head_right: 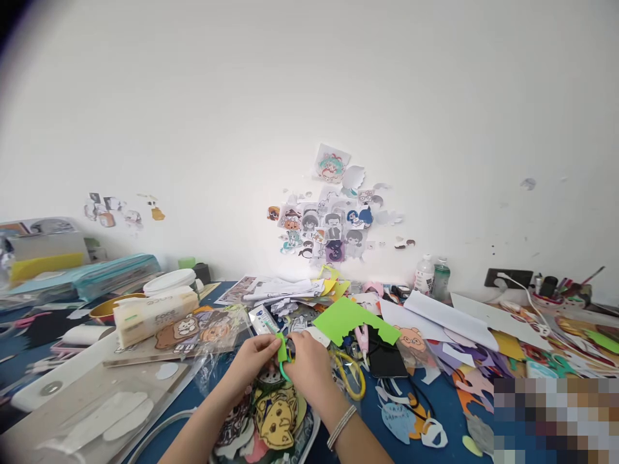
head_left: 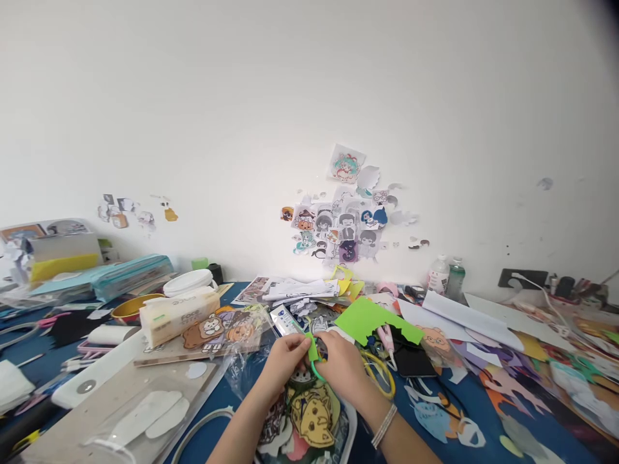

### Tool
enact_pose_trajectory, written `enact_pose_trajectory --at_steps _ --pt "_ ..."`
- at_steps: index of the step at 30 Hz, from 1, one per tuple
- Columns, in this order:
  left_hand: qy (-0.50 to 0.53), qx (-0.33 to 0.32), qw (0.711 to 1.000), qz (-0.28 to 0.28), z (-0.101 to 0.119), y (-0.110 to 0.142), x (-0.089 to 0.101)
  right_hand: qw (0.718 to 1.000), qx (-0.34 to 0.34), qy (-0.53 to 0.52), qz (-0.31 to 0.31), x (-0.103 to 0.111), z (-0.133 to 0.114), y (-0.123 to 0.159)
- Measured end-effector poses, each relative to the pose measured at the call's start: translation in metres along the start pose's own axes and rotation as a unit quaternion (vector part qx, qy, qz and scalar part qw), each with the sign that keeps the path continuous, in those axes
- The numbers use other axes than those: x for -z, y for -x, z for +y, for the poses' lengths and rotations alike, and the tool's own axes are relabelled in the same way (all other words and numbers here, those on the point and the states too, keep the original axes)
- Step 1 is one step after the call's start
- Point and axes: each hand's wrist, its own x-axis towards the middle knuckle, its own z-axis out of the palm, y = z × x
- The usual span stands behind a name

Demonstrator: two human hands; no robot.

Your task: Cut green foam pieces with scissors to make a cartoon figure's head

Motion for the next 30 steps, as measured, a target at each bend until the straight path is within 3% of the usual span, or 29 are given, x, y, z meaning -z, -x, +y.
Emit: enact_pose_trajectory --at_steps 5,10,15,21,26,30 --pt "0.035 -0.007 0.997 0.067 -0.001 -0.003 0.007 0.988 0.052 -0.145 -0.002 0.006 0.001 0.001" --pt "0.114 0.015 0.984 0.139 0.005 0.001 0.013 0.986 0.062 -0.134 0.075 0.01 0.003 -0.003" --pt "0.228 -0.004 0.955 0.189 0.01 0.004 0.012 0.993 0.102 -0.061 0.027 0.011 -0.001 0.002" --pt "0.335 -0.035 0.905 0.259 0.01 0.003 0.01 0.968 0.217 -0.104 -0.072 -0.002 -0.009 0.008" --pt "0.368 -0.019 0.898 0.242 0.014 0.005 0.003 0.96 0.167 -0.206 -0.091 -0.014 -0.012 0.005" --pt "0.384 -0.037 0.903 0.191 0.017 0.009 -0.004 0.909 0.115 -0.374 -0.143 -0.02 -0.014 0.003"
